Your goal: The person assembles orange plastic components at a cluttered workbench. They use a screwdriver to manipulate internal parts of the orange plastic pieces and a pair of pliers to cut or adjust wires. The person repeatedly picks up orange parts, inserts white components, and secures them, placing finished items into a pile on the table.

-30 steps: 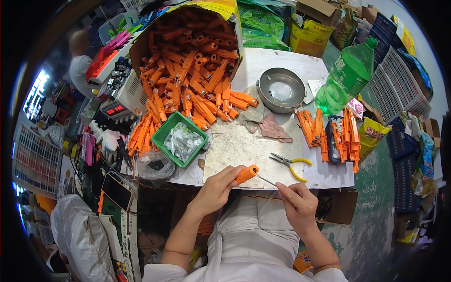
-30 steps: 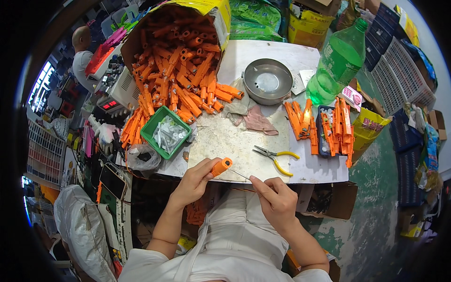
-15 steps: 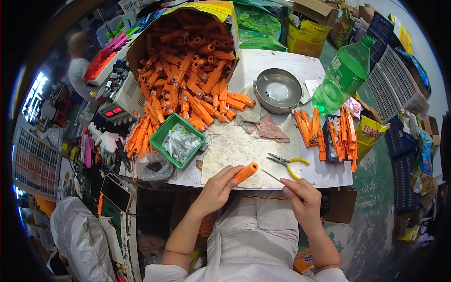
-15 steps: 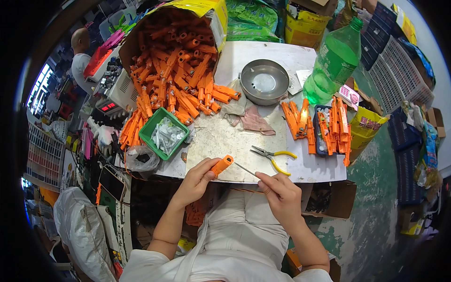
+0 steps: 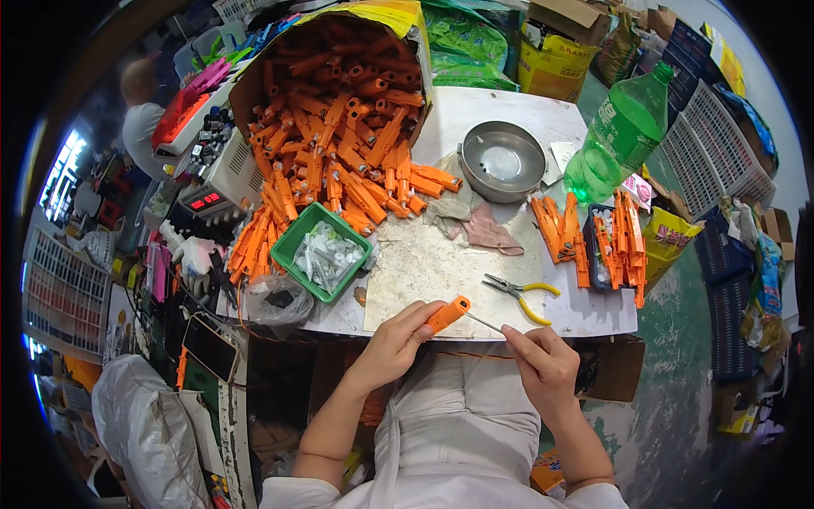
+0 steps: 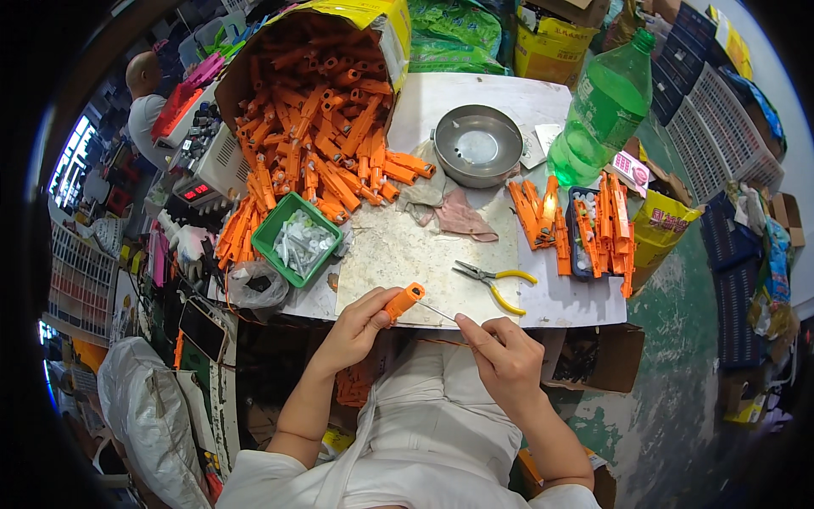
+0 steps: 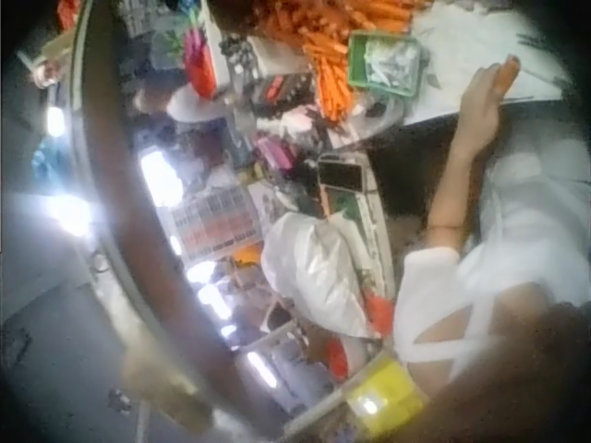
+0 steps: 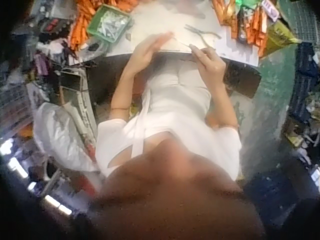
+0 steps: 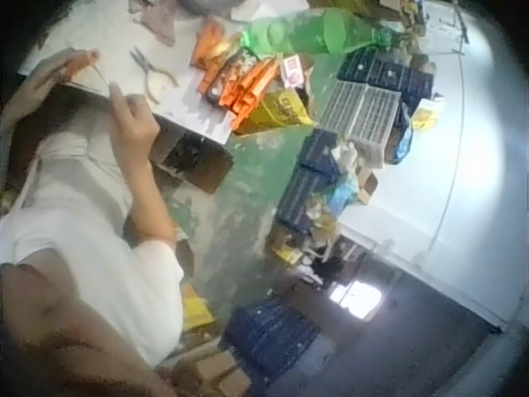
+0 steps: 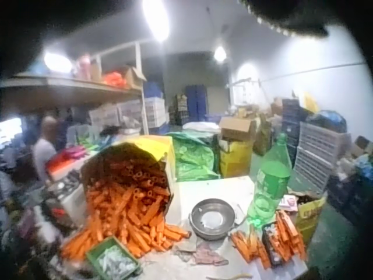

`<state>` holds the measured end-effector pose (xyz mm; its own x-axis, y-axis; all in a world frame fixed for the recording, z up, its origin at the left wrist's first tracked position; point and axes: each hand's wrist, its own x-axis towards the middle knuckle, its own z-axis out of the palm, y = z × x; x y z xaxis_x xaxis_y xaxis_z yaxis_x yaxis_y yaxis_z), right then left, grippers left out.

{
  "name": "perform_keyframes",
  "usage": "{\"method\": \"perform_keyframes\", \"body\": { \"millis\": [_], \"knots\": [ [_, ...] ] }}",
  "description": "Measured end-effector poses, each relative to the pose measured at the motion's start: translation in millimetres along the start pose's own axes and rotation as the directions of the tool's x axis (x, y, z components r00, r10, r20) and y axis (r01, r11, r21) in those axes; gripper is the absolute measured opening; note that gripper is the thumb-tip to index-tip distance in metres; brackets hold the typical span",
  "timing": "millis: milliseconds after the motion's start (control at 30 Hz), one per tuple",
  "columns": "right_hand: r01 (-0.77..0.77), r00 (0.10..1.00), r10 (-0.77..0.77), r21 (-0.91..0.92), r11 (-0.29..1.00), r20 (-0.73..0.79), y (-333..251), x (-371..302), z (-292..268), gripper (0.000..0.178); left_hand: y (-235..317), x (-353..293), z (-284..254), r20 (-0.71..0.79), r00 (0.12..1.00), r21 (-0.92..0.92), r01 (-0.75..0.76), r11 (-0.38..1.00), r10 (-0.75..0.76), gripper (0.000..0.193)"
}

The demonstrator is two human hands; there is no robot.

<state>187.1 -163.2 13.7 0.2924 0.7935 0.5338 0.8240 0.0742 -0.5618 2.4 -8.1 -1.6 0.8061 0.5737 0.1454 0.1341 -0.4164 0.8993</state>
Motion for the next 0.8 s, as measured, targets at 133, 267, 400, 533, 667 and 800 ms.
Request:
{"method": "perform_keyframes", "body": {
  "millis": [133, 267, 400, 533, 667, 800],
  "knots": [
    [-0.034, 0.999, 0.035, 0.043, 0.999, -0.029, 2, -7, 7, 0.033, 6, -1, -2, -0.006, 0.999, 0.102, -0.045, 0.994, 0.046, 0.035],
    [-0.344, 0.939, 0.315, 0.380, 0.858, 0.139, -1, -6, 8, 0.025, 8, -1, -3, -0.002, 0.999, 0.171, -0.042, 0.984, 0.043, 0.036],
    [-0.605, 0.795, 0.480, 0.536, 0.589, 0.370, 4, -3, 5, 0.021, 6, -1, -3, -0.011, 0.998, 0.128, -0.062, 0.990, 0.064, 0.034],
    [-0.370, 0.929, 0.324, 0.393, 0.842, 0.180, 3, -2, 6, 0.021, 2, -2, 2, 0.002, 1.000, -0.042, 0.023, 0.999, -0.022, 0.031],
    [-0.311, 0.950, 0.290, 0.286, 0.906, 0.115, -6, -3, 5, 0.022, -10, -4, 7, 0.065, 0.981, -0.331, 0.194, 0.924, -0.183, 0.045],
    [-0.333, 0.937, 0.278, 0.296, 0.895, 0.213, -8, -8, 3, 0.022, -9, -4, 9, 0.149, 0.958, -0.553, 0.286, 0.782, -0.246, 0.053]
  ]
}}
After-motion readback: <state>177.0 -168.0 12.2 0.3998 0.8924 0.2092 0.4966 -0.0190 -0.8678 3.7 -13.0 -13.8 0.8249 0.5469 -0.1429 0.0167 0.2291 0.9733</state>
